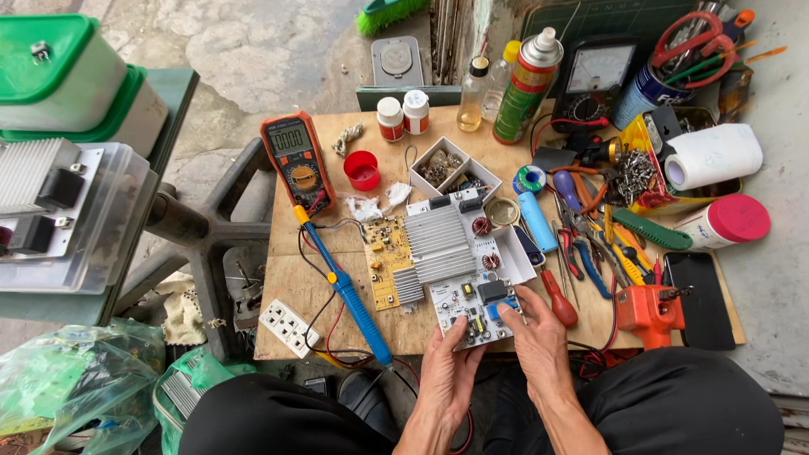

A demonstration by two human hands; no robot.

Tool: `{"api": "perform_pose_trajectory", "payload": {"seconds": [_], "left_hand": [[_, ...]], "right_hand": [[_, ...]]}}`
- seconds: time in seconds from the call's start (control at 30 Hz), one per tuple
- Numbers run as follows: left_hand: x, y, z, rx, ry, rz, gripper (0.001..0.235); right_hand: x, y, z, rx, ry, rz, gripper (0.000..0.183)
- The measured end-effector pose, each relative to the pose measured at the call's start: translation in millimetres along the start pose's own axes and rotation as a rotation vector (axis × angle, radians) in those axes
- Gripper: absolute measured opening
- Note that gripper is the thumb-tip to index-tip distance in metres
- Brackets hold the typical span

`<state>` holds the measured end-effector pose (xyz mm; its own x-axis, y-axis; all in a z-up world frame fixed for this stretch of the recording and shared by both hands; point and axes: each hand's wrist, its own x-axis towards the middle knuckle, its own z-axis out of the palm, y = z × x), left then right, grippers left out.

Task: The person handles a circuit board, turning it over to show both sides. They then use a soldering iron and a heat gun on the board's components while seated at a cluttered workbench.

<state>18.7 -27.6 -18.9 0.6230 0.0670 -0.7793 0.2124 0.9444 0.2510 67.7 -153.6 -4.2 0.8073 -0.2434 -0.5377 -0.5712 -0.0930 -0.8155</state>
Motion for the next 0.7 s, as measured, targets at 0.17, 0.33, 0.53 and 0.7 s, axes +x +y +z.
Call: {"api": "perform_pose_trajectory", "payload": {"seconds": [0.17, 0.33, 0.53, 0.7], "left_hand": [[2, -5, 2, 0.097, -0.031, 0.005, 0.044], [5, -3, 1, -0.007, -0.055, -0.015, 0.042], [1, 1, 4, 0.041, -0.062, -0.013, 0.046], [0, 3, 4, 0.062, -0.072, -0.014, 0.043]], "right_hand": [[-4, 14, -10, 0.040, 0.004, -0.067, 0.073], [-12, 21, -17, 0.075, 0.022, -0.030, 0.065], [-16, 15, -16, 0.113, 0.014, -0.027, 0.063], [-13, 19, -16, 0.093, 0.003, -0.030, 0.062]]}}
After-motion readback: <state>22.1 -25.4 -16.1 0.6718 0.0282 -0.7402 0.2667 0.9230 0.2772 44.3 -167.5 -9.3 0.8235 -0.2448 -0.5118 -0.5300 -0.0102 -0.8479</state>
